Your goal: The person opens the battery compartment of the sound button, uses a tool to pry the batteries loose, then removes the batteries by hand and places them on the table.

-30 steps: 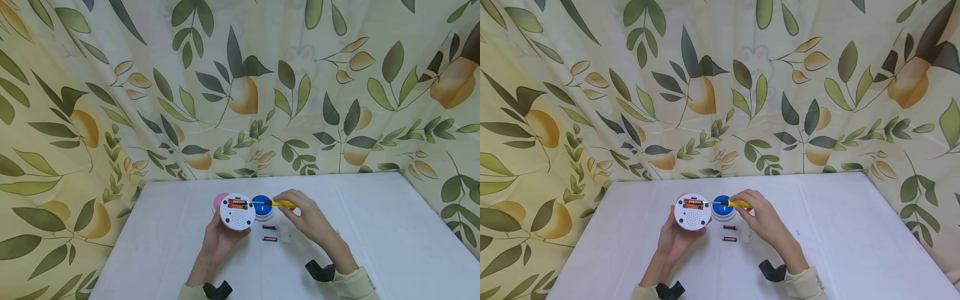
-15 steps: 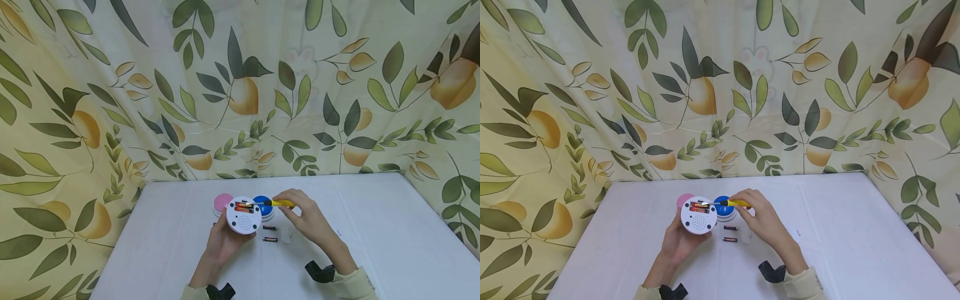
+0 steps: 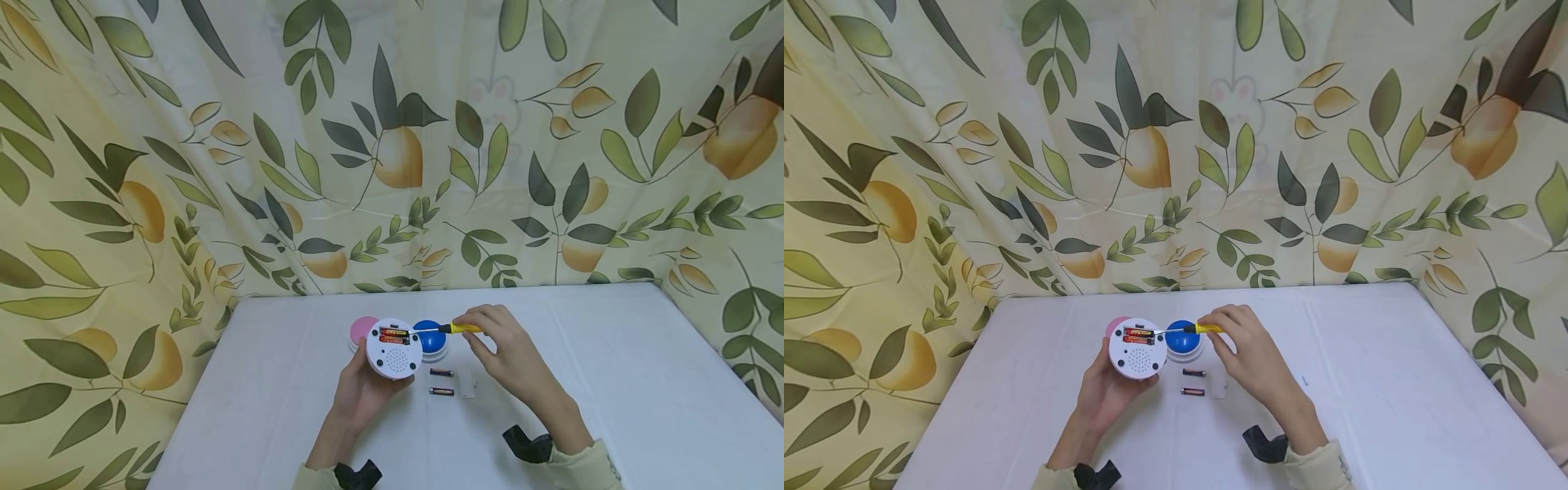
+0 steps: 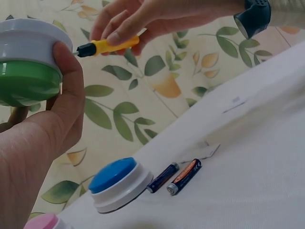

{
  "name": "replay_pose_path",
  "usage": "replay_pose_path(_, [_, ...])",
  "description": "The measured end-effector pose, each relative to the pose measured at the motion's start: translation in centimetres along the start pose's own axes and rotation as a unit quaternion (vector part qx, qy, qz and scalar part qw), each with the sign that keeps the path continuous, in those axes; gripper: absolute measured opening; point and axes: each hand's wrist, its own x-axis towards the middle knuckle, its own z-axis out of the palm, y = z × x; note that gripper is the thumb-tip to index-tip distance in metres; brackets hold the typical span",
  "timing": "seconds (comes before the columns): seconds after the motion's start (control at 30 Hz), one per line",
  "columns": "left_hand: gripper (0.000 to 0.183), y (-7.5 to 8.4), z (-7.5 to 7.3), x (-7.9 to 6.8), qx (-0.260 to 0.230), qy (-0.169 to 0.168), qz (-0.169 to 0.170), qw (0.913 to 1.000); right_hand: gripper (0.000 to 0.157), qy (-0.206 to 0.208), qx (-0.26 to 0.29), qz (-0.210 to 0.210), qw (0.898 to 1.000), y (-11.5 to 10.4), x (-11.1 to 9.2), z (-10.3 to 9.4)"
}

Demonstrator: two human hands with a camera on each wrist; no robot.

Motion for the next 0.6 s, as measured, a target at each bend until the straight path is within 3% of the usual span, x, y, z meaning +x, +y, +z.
replay_pose_path(0.2, [0.064, 0.2, 0.2, -0.2, -0.008, -0.003, 0.003, 1.0000, 0.034, -0.005, 0.011, 0.002, 1.000, -0.2, 0.0, 0.2])
replay_pose_path(0.6, [0.069, 0.3, 0.2, -0.4, -0.063, -0.003, 0.008, 0.9980, 0.027, -0.037, 0.081, 0.064, 0.994, -0.2, 0.0, 1.6])
